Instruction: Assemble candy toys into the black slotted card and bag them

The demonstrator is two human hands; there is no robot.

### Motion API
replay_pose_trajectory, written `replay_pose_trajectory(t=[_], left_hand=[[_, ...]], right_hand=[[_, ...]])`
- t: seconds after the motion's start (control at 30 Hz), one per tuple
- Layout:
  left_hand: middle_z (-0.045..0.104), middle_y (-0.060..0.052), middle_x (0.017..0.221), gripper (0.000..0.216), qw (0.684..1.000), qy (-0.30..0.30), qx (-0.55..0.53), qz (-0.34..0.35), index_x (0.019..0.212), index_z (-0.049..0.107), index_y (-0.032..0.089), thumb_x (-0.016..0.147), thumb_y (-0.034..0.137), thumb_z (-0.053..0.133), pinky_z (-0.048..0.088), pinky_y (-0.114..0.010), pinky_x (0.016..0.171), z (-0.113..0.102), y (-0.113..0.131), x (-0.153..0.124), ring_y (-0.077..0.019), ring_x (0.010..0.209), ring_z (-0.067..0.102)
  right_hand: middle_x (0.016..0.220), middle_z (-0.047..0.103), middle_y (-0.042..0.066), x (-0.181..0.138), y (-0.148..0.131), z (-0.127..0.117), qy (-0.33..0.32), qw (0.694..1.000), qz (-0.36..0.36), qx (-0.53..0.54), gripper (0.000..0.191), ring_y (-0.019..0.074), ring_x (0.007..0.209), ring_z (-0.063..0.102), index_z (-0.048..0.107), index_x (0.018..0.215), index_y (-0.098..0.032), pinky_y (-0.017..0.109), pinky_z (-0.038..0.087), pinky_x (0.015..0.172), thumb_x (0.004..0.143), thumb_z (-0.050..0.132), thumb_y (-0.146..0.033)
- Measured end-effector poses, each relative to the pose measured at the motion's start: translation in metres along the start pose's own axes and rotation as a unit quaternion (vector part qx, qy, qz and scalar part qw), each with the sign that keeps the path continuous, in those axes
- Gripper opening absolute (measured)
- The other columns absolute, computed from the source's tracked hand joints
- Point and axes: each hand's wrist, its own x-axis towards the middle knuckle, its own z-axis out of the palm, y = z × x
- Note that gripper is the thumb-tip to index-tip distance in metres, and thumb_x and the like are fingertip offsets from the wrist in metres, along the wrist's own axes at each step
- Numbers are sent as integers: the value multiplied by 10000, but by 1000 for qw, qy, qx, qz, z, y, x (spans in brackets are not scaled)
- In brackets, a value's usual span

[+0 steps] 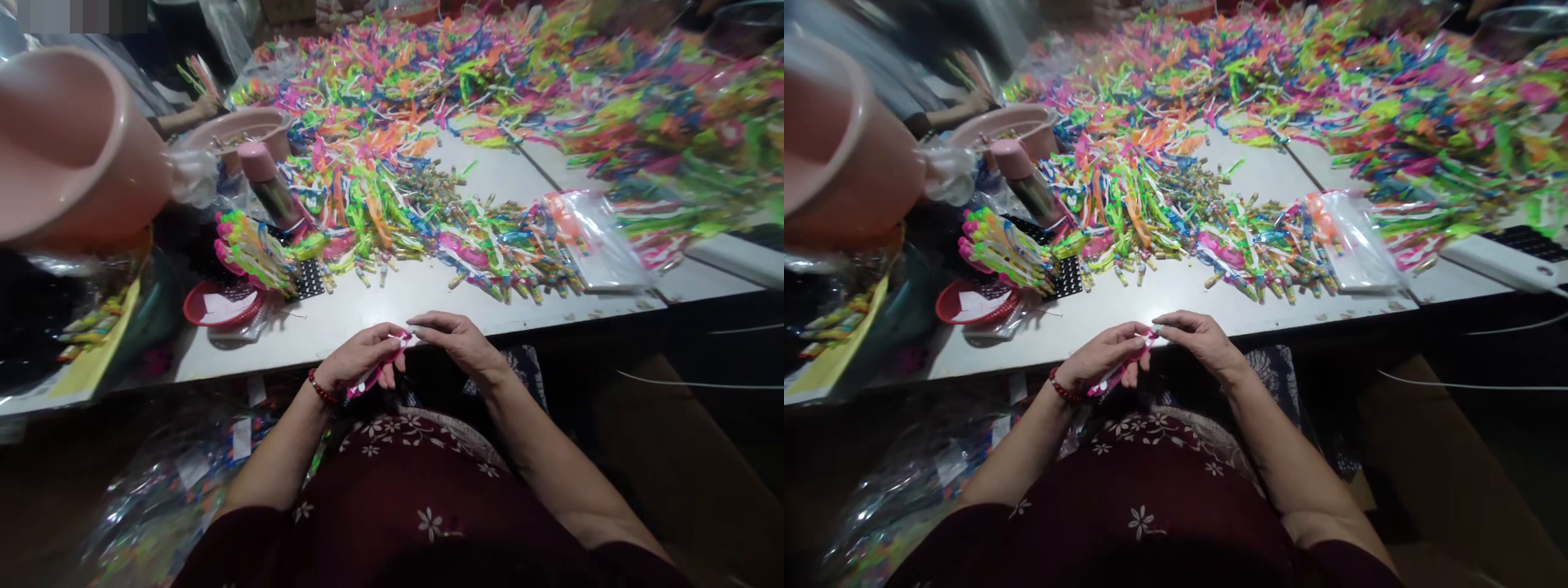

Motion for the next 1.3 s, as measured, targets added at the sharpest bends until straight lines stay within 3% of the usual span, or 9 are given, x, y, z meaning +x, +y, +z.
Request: replay_pose_trajectory(t=[0.47, 0.73, 0.93, 1.03, 1.1, 1.17, 1.2, 1.3], left_hand=[[692, -33, 715, 318, 998, -41, -14, -50, 1078, 610, 161, 893, 413, 669, 457, -162, 399, -3, 6, -8, -96, 431, 612], [677, -25, 695, 334, 994, -91, 24, -59, 1020, 591, 134, 905, 441, 653, 463, -161, 403, -4, 9, -8, -98, 436, 616], [653, -6, 640, 338, 991, -105, 39, -79, 968, 588, 141, 884, 457, 675, 391, -151, 382, -4, 7, -10, -68, 374, 538], [670, -29, 683, 403, 991, -96, 56, -69, 973, 598, 137, 884, 527, 649, 453, -179, 452, -3, 8, -5, -91, 447, 592], [694, -59, 783, 451, 995, -44, 77, -39, 1031, 616, 133, 908, 566, 589, 510, -213, 548, -8, 11, 2, -117, 566, 654], [697, -73, 850, 452, 989, 79, 128, 3, 1047, 624, 129, 954, 553, 497, 512, -233, 585, -20, 15, 9, -126, 620, 663], [695, -67, 848, 423, 969, 164, 181, 24, 1025, 628, 133, 973, 519, 462, 500, -235, 583, -28, 18, 12, -124, 613, 652], [684, -37, 790, 290, 837, 388, 379, 68, 895, 636, 160, 972, 373, 456, 480, -258, 643, -59, 24, 19, -138, 645, 629]], right_hand=[[1001, 730, 45, -6, -5, -8, -46, 998, -20, -46, 207, 210, 985, 647, 815, 915, -250, 363, 488, 972, 777, 807, -404], [966, 742, 54, -8, -9, -13, -80, 994, -2, -75, 273, 203, 931, 672, 810, 921, -222, 350, 518, 923, 751, 824, -435], [960, 743, 58, -12, -9, -7, -103, 978, -48, -174, 258, 206, 937, 675, 810, 936, -248, 365, 516, 926, 816, 758, -470], [959, 748, 61, -11, -8, -8, -97, 978, -35, -180, 286, 216, 928, 683, 807, 940, -241, 375, 526, 911, 819, 747, -493], [955, 755, 64, -10, -10, -19, -54, 985, -19, -161, 307, 229, 924, 690, 803, 926, -225, 385, 532, 913, 790, 775, -499], [966, 759, 64, -8, -14, -40, 47, 987, -25, -149, 310, 246, 945, 691, 796, 932, -224, 402, 533, 921, 775, 791, -491], [973, 760, 65, -5, -16, -54, 111, 981, -41, -151, 310, 254, 956, 691, 790, 950, -227, 416, 533, 922, 783, 784, -488], [1015, 750, 84, 9, -18, -93, 277, 917, -138, -250, 329, 290, 1017, 672, 772, 1017, -231, 484, 512, 952, 817, 736, -490]])
